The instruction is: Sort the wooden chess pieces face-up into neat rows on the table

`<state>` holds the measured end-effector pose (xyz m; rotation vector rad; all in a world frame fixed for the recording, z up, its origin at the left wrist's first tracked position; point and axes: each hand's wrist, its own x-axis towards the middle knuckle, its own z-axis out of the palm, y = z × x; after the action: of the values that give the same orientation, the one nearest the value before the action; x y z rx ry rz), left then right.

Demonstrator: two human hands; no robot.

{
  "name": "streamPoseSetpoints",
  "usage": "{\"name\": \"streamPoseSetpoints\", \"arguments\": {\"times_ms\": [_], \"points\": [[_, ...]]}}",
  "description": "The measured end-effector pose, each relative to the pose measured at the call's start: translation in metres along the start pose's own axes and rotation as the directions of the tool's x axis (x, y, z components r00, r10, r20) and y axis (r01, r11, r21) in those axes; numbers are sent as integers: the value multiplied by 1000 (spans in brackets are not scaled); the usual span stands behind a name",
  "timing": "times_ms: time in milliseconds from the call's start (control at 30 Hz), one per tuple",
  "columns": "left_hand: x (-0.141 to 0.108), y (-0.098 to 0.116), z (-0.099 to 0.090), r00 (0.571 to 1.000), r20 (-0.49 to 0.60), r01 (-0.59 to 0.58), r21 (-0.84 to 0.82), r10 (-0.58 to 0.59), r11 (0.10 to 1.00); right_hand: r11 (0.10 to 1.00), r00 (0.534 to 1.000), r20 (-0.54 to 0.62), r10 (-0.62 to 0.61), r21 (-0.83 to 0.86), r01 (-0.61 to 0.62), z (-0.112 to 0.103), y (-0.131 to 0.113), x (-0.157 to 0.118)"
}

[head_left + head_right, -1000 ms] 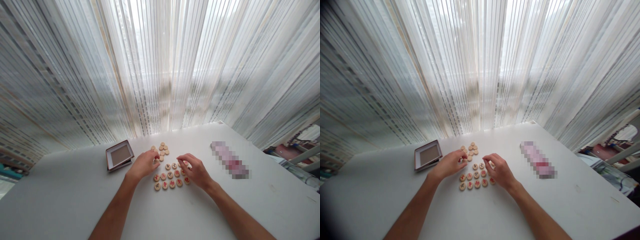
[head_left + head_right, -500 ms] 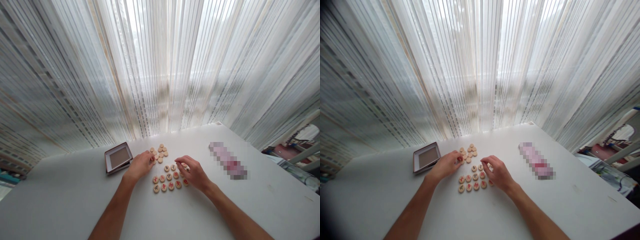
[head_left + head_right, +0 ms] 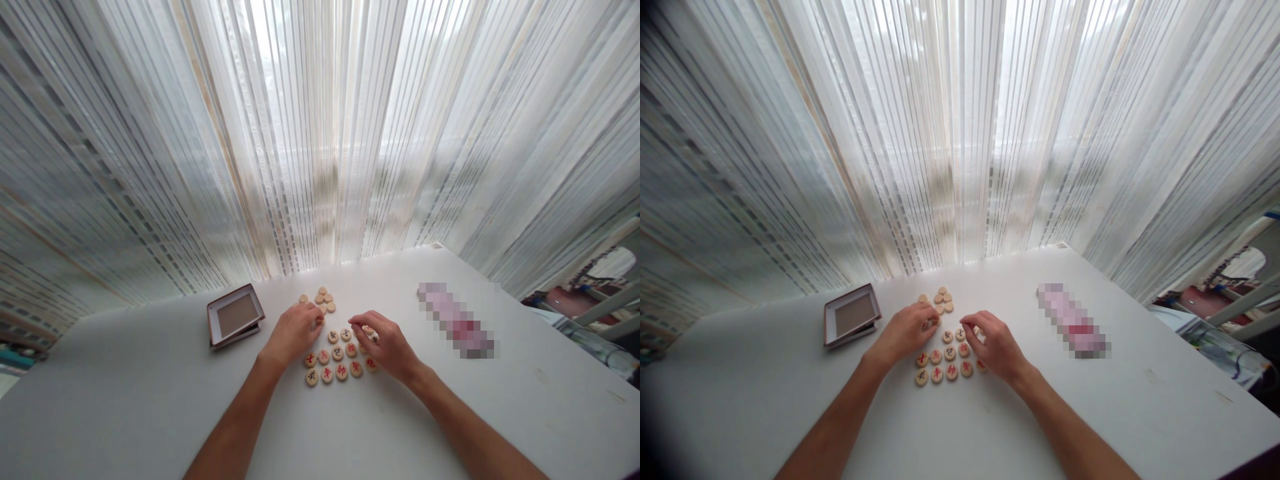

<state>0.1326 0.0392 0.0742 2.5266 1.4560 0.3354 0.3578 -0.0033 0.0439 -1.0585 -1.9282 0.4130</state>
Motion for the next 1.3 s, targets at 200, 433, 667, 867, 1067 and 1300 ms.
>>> {"name": "streamPoseSetpoints", "arguments": {"times_ms": [200,433,667,867,1067,1300], "points": [[-5,-13,-10,996,17,88,38,-88,995,1000,1000,-8,-10,-1,10,0,-1,0],[-7,-23,-10,991,27,127,69,-129,990,1000,1000,5,1,1,-1,-1,-1,-1],[-7,-26,-5,990,31,135,68,-137,989,1000,1000,14,16,7,-16,-1,0,0],[-7,-31,-4,989,54,139,43,-141,989,1000,1000,17,22,9,-22,-2,0,-1],[-5,-33,-2,984,80,156,11,-157,988,1000,1000,15,19,6,-19,-1,0,-1],[-7,-24,-16,992,43,116,-11,-115,993,1000,1000,10,16,11,-16,-2,0,-1]]}}
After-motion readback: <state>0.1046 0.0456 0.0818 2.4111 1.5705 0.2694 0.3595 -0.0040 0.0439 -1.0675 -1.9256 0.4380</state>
